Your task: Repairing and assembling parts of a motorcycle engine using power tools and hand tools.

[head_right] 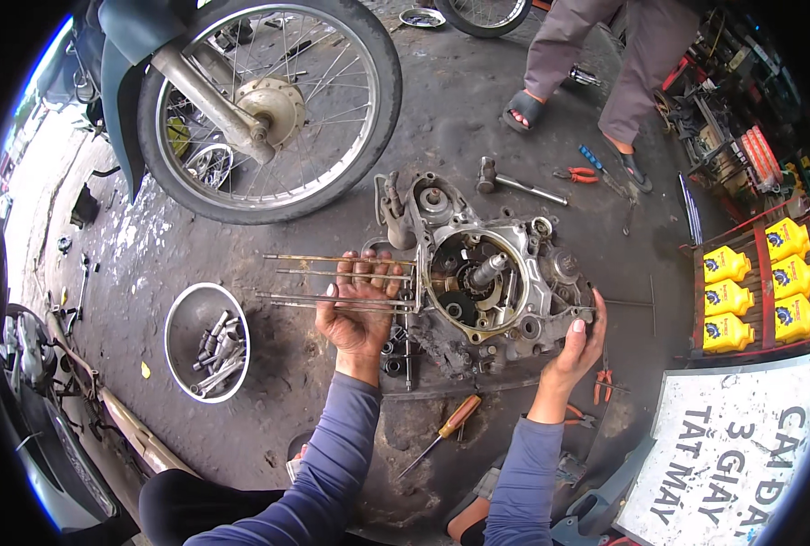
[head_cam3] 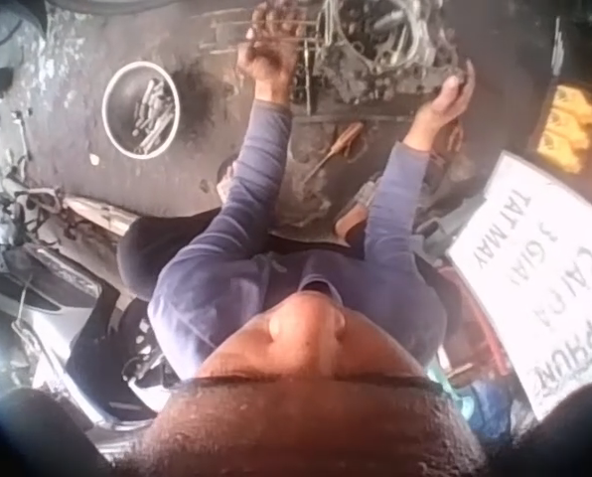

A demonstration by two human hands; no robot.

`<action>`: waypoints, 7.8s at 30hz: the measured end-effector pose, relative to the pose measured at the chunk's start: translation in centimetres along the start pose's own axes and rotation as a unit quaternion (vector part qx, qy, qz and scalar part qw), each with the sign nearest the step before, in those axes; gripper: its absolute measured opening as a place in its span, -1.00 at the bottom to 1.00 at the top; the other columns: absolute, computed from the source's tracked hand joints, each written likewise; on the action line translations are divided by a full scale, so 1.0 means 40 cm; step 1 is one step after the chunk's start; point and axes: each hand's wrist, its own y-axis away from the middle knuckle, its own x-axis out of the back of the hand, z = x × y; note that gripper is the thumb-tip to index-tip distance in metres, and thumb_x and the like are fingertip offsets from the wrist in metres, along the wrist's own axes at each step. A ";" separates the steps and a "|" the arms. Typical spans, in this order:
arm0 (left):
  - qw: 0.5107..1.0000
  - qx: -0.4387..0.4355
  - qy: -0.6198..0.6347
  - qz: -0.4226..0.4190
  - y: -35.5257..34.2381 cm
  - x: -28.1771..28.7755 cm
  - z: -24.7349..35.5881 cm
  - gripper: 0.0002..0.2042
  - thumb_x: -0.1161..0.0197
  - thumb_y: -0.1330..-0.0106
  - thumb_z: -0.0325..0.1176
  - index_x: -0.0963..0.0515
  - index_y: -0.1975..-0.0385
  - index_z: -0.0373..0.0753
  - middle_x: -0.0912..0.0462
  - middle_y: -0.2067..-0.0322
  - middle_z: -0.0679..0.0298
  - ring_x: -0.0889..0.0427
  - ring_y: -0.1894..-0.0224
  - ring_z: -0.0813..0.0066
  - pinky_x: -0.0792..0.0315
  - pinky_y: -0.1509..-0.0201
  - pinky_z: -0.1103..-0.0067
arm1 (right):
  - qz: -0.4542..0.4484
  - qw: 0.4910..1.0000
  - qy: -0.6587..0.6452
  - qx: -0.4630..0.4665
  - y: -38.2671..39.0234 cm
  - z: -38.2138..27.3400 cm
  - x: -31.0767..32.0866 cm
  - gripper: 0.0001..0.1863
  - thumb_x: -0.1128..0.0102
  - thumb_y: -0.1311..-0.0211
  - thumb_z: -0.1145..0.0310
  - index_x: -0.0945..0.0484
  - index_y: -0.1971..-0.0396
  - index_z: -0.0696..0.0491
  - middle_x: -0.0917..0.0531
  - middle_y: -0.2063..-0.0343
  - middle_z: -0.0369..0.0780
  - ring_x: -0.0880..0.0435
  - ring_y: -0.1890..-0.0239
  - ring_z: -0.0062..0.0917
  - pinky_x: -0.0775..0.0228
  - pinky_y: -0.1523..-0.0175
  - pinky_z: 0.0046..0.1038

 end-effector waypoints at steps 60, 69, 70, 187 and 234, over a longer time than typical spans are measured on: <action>0.382 0.280 -0.755 -0.452 0.641 0.128 -0.291 -0.65 -0.13 -0.23 -0.46 -0.41 -0.03 -0.35 -0.49 -0.04 -0.05 -0.52 -0.08 0.01 -0.45 -0.12 0.27 | -0.245 0.868 0.164 -0.400 0.265 0.125 0.713 -0.71 -0.37 -0.13 0.43 -0.55 0.16 0.16 -0.67 0.42 -0.21 -0.65 0.35 -0.48 -0.51 0.22 -0.38; 0.406 0.257 -0.725 -0.493 0.575 0.051 -0.282 -0.74 -0.22 -0.22 -0.44 -0.55 0.09 -0.26 -0.52 0.04 0.12 -0.51 -0.06 0.08 -0.43 -0.15 0.32 | -0.232 0.726 0.518 -0.387 0.419 0.249 0.764 -0.44 -0.32 -0.13 0.29 -0.42 -0.11 0.20 -0.61 0.10 0.14 -0.62 0.00 0.00 -0.49 -0.07 -0.16; 0.401 0.259 -0.730 -0.489 0.566 0.056 -0.258 -0.74 -0.22 -0.22 -0.44 -0.55 0.09 -0.26 -0.52 0.04 0.12 -0.51 -0.06 0.08 -0.43 -0.15 0.32 | -0.237 0.728 0.513 -0.388 0.371 0.233 0.753 -0.44 -0.32 -0.13 0.29 -0.42 -0.11 0.20 -0.61 0.10 0.14 -0.62 0.00 0.00 -0.49 -0.07 -0.16; 0.541 -0.258 -0.685 0.414 -0.023 -0.042 0.136 -0.61 0.06 -0.31 -0.57 -0.20 -0.14 -0.50 -0.40 -0.09 -0.12 -0.44 -0.12 0.09 -0.27 -0.28 0.34 | -0.538 0.792 -0.279 0.071 -0.733 -0.479 -0.043 -0.79 -0.03 -0.33 0.54 -0.65 0.18 0.19 -0.71 0.12 -0.08 -0.54 -0.25 -0.23 -0.31 -0.34 -0.29; 0.769 -0.269 -0.421 0.399 -0.052 -0.098 0.135 -0.56 0.13 -0.05 -0.64 -0.44 0.01 -0.30 -0.66 0.11 0.17 -0.40 0.54 0.70 -0.24 0.61 0.76 | -0.082 0.746 0.570 0.335 -0.592 -0.623 -0.186 -0.84 -0.30 -0.16 0.31 -0.50 0.33 -0.03 -0.69 0.41 -0.27 -0.73 0.36 -0.32 -0.53 0.34 -0.25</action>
